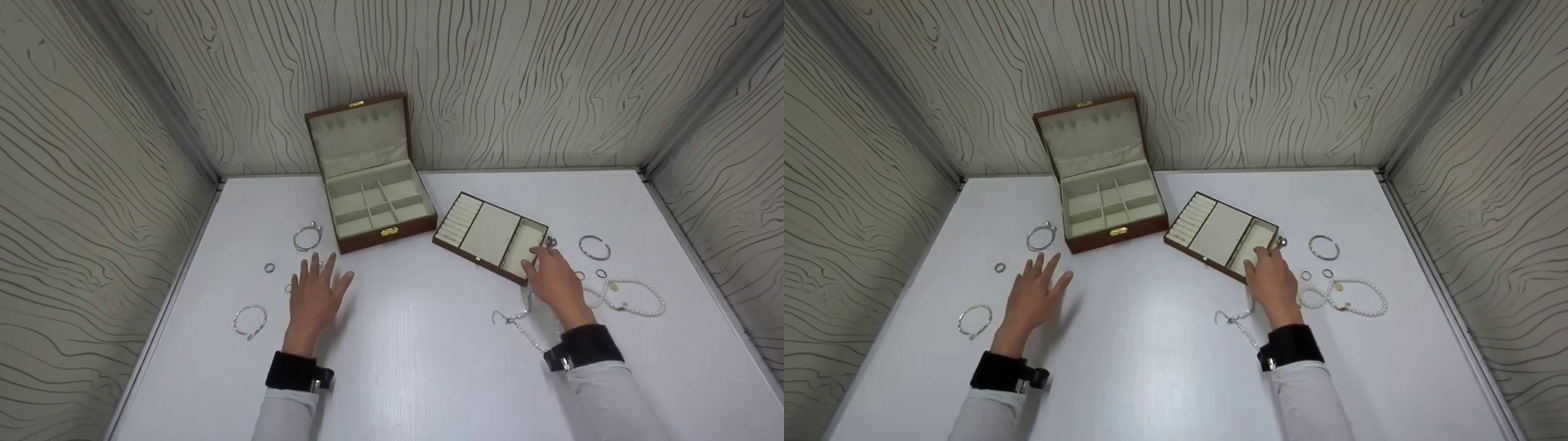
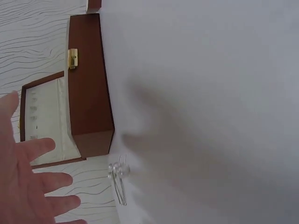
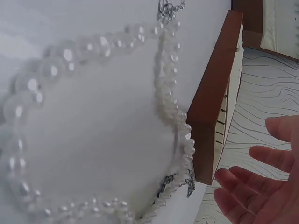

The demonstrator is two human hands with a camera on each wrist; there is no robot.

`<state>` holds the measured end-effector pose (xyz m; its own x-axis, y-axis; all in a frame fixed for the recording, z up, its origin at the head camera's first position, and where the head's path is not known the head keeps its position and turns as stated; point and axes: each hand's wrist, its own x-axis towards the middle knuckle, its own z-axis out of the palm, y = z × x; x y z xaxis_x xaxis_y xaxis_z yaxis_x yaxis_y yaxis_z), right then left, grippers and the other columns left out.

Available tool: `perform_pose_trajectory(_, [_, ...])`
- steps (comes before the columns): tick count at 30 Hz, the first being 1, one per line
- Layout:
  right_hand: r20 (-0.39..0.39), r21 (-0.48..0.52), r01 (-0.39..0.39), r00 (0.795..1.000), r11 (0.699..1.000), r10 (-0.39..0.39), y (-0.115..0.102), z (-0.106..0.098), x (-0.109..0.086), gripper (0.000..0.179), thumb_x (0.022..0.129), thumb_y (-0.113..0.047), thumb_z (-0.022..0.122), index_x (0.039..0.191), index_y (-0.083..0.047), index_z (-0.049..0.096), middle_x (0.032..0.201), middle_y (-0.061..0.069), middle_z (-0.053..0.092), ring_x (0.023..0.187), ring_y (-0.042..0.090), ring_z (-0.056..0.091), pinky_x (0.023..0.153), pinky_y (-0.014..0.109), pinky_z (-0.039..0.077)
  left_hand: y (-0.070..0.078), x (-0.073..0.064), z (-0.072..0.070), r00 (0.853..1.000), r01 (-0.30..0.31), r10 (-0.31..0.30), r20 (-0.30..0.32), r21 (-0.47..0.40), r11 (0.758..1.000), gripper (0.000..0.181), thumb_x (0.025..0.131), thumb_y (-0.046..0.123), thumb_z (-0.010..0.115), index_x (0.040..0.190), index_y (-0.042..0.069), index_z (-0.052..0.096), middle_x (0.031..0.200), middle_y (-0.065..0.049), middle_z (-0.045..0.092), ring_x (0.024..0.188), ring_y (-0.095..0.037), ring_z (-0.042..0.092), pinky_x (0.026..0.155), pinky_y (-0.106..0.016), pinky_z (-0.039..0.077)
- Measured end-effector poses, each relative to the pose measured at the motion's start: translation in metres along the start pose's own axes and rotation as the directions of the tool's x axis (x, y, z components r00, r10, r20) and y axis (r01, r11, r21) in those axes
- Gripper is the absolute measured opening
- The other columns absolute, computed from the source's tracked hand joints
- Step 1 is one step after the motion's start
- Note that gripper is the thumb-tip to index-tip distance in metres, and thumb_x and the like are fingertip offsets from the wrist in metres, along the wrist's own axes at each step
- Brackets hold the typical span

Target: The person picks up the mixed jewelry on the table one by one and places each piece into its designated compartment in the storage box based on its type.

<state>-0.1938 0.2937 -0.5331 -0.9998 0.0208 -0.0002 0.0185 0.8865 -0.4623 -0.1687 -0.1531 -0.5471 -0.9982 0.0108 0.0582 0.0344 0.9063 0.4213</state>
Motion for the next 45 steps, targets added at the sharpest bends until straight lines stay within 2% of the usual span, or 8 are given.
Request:
perform_pose_trajectory(5, [-0.014,0.048,-0.033,0.999,0.998,0.033,-0.001,0.008,0.004,0.035,0.099,-0.008,0.053,0.123,0.017,0.054,0.113,0.037,0.055,0.106,0.05,0.054,0.087,0.057,0.046,0.02,-0.005,0.015,0.999,-0.047,0.048,0.017,-0.011,0.999,0.069,0.099,0.06,0.039,0.148,0.011,0.044,0.151,-0.025,0.034,0.14,-0.045,0.027,0.11,-0.06,0.023])
perform_pose_trajectory(12, [0.02,0.109,-0.081,0.997,0.991,0.079,0.0,0.016,0.009,0.032,0.094,0.001,0.054,0.121,0.019,0.054,0.11,0.035,0.059,0.103,0.046,0.059,0.084,0.051,0.05,0.039,-0.009,0.028,0.994,-0.099,0.101,0.043,-0.039,0.994,0.068,0.1,0.06,0.038,0.146,0.011,0.047,0.149,-0.023,0.038,0.137,-0.045,0.033,0.109,-0.059,0.026])
perform_pose_trajectory(22, [0.09,0.119,-0.152,0.986,0.981,0.142,-0.002,0.014,0.007,0.044,0.088,0.003,0.057,0.127,0.02,0.046,0.11,0.037,0.058,0.097,0.045,0.061,0.081,0.05,0.051,0.053,-0.012,0.039,0.986,-0.163,0.163,0.043,-0.014,0.987,0.062,0.101,0.055,0.04,0.142,0.01,0.053,0.146,-0.023,0.044,0.132,-0.043,0.041,0.106,-0.058,0.032])
perform_pose_trajectory(27, [0.137,0.073,-0.181,0.976,0.981,0.17,-0.001,0.008,-0.001,0.028,0.08,0.003,0.063,0.104,0.016,0.055,0.086,0.028,0.061,0.073,0.034,0.06,0.061,0.042,0.051,0.058,-0.014,0.042,0.983,-0.171,0.171,0.064,-0.007,0.985,0.06,0.102,0.054,0.04,0.141,0.01,0.053,0.145,-0.02,0.046,0.133,-0.041,0.041,0.108,-0.056,0.031])
perform_pose_trajectory(33, [0.179,0.033,-0.185,0.968,0.982,0.176,-0.001,0.004,-0.008,0.019,0.075,0.0,0.067,0.089,0.009,0.058,0.078,0.02,0.059,0.066,0.03,0.055,0.055,0.038,0.047,0.066,-0.013,0.045,0.98,-0.17,0.182,0.083,-0.135,0.976,0.06,0.101,0.048,0.047,0.146,0.008,0.046,0.144,-0.02,0.047,0.131,-0.037,0.045,0.107,-0.05,0.036])
perform_pose_trajectory(38, [0.197,0.03,-0.16,0.969,0.987,0.151,-0.001,0.0,-0.015,0.026,0.073,-0.001,0.067,0.093,0.012,0.057,0.079,0.021,0.059,0.066,0.031,0.055,0.057,0.042,0.048,0.075,-0.01,0.046,0.973,-0.1,0.16,0.164,-0.324,0.941,0.064,0.1,0.046,0.051,0.15,0.009,0.038,0.146,-0.017,0.046,0.131,-0.032,0.046,0.106,-0.046,0.037])
perform_pose_trajectory(42, [0.201,0.023,-0.118,0.973,0.993,0.111,-0.003,-0.003,-0.022,0.05,0.07,0.0,0.067,0.114,0.018,0.056,0.08,0.019,0.063,0.069,0.032,0.057,0.063,0.047,0.049,0.082,-0.005,0.049,0.955,-0.055,0.186,0.23,-0.481,0.875,0.064,0.101,0.042,0.052,0.151,0.005,0.036,0.143,-0.018,0.048,0.123,-0.031,0.054,0.101,-0.046,0.043])
perform_pose_trajectory(45, [0.212,0.023,-0.103,0.973,0.994,0.096,-0.007,-0.001,-0.027,0.063,0.069,0.0,0.068,0.127,0.017,0.051,0.082,0.017,0.065,0.071,0.03,0.059,0.065,0.046,0.05,0.087,-0.002,0.054,0.941,-0.033,0.21,0.266,-0.545,0.838,0.064,0.102,0.039,0.052,0.151,0.002,0.034,0.14,-0.021,0.05,0.115,-0.03,0.06,0.096,-0.044,0.047])
